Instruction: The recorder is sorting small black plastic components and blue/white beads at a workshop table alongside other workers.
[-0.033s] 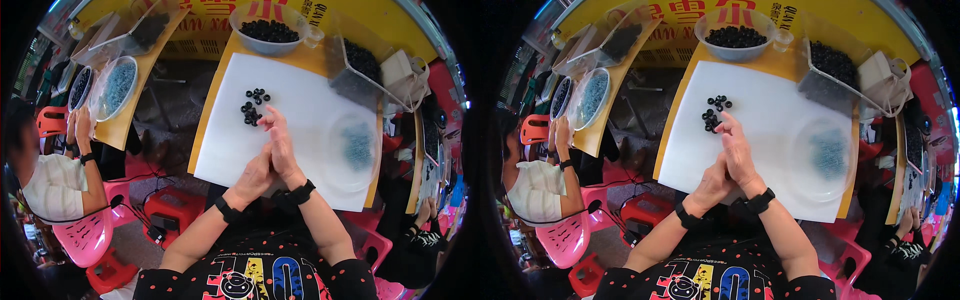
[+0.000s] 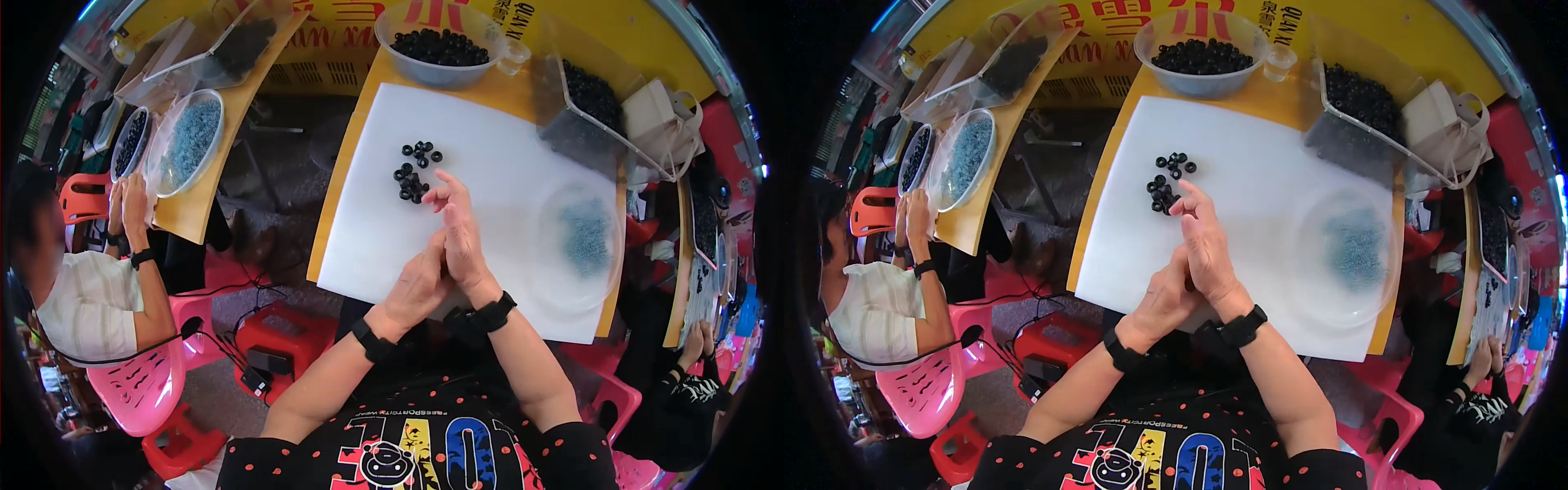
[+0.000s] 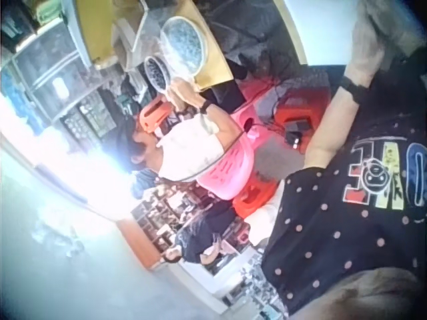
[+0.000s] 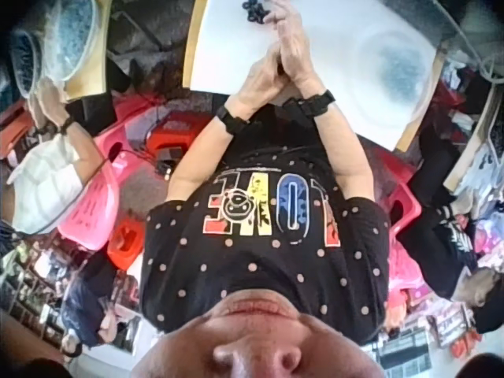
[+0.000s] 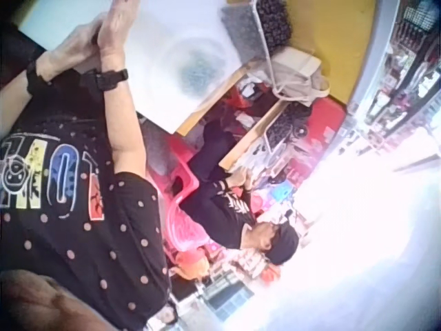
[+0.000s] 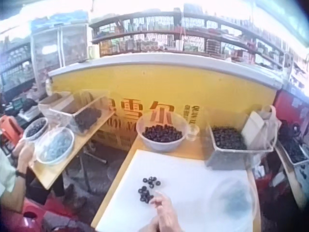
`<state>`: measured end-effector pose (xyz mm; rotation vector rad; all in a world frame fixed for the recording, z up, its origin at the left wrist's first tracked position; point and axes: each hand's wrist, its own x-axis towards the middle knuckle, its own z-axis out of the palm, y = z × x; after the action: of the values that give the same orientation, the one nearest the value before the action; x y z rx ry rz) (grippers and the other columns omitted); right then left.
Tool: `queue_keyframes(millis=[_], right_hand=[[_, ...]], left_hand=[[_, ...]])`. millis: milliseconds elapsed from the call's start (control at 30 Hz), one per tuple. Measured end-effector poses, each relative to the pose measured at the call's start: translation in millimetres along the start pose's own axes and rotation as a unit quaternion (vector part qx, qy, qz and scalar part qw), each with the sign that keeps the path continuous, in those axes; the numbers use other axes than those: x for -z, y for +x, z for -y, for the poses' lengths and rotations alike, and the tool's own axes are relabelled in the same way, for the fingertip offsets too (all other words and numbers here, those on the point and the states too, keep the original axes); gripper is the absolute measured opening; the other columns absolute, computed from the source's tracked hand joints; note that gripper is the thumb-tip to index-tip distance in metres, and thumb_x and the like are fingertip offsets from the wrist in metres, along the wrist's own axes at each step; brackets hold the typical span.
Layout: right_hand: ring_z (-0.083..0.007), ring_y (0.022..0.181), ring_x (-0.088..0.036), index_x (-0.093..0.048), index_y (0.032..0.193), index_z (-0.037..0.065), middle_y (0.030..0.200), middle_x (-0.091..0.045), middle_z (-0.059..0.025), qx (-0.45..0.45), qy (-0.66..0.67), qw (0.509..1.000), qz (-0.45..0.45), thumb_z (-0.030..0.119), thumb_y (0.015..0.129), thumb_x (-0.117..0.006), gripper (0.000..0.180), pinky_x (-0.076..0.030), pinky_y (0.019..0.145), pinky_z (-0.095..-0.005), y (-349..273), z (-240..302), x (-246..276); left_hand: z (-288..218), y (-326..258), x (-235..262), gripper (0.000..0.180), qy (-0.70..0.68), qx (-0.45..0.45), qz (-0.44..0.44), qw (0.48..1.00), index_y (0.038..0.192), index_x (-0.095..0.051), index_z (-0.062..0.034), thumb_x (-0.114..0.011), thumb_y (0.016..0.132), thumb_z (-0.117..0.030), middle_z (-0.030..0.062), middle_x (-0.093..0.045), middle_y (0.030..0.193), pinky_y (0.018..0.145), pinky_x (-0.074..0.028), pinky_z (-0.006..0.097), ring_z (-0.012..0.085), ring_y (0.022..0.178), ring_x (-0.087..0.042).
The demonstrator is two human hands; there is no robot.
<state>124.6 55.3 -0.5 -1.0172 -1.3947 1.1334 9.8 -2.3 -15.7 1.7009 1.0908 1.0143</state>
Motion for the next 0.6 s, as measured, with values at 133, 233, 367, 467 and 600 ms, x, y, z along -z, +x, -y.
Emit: queue_keyframes(millis=[133, 233, 367, 467, 600], right_hand=[[-0.0177, 0.099, -0.051, -0.049, 0.139, 0.003, 0.113, -0.060, -0.0101, 0.038, -0.013, 0.999, -0.023, 0.037, 0.103, -0.049, 0.049, -0.042, 0.095, -0.0312, 1.1, 1.2, -0.8], [-0.0160, 0.099, -0.054, -0.058, 0.130, 0.003, 0.116, -0.061, -0.0082, 0.056, 0.028, 0.995, -0.079, 0.026, 0.103, -0.051, 0.036, -0.044, 0.092, -0.0303, -0.6, 18.5, 15.5], [-0.0180, 0.092, -0.060, -0.066, 0.116, 0.003, 0.114, -0.063, -0.0084, 0.014, -0.147, 0.989, 0.024, 0.005, 0.092, -0.064, 0.024, -0.049, 0.083, -0.0315, -29.3, 52.8, 64.0], [-0.0225, 0.088, -0.064, -0.066, 0.116, 0.003, 0.106, -0.064, -0.0110, 0.054, -0.279, 0.954, 0.094, 0.001, 0.085, -0.071, 0.031, -0.054, 0.077, -0.0344, -59.9, 65.6, 57.0], [-0.0284, 0.090, -0.068, -0.069, 0.110, 0.005, 0.102, -0.065, -0.0117, 0.122, -0.301, 0.944, 0.058, 0.002, 0.084, -0.073, 0.027, -0.056, 0.078, -0.0360, -52.9, 82.0, 73.3]], left_hand=[[-10.2, 4.8, 2.0, 0.051, 0.022, 0.053, 0.005, 0.998, 0.130, -0.046, -0.0029, -0.070, 0.085, 0.001, 0.0208, -0.070, 0.104, 0.081, -0.055, 0.039, 0.0349, 0.095, -0.070], [-16.8, 11.0, 6.4, 0.059, -0.040, 0.110, -0.010, 0.993, 0.135, -0.046, -0.0025, -0.074, 0.083, 0.001, 0.0156, -0.074, 0.098, 0.079, -0.056, 0.032, 0.0224, 0.085, -0.072], [-15.3, 16.3, 13.0, 0.068, -0.246, 0.208, -0.058, 0.945, 0.141, -0.044, 0.0021, -0.078, 0.082, 0.001, 0.0108, -0.076, 0.095, 0.075, -0.056, 0.024, 0.0117, 0.081, -0.070], [-20.9, 21.3, 12.3, 0.065, -0.365, 0.262, -0.032, 0.893, 0.142, -0.044, 0.0069, -0.075, 0.086, 0.001, 0.0133, -0.075, 0.099, 0.076, -0.056, 0.026, 0.0140, 0.085, -0.070], [-39.3, 17.5, 11.2, 0.061, -0.458, 0.287, -0.005, 0.841, 0.143, -0.044, 0.0065, -0.072, 0.090, -0.003, 0.0166, -0.074, 0.103, 0.079, -0.058, 0.030, 0.0183, 0.089, -0.071]])
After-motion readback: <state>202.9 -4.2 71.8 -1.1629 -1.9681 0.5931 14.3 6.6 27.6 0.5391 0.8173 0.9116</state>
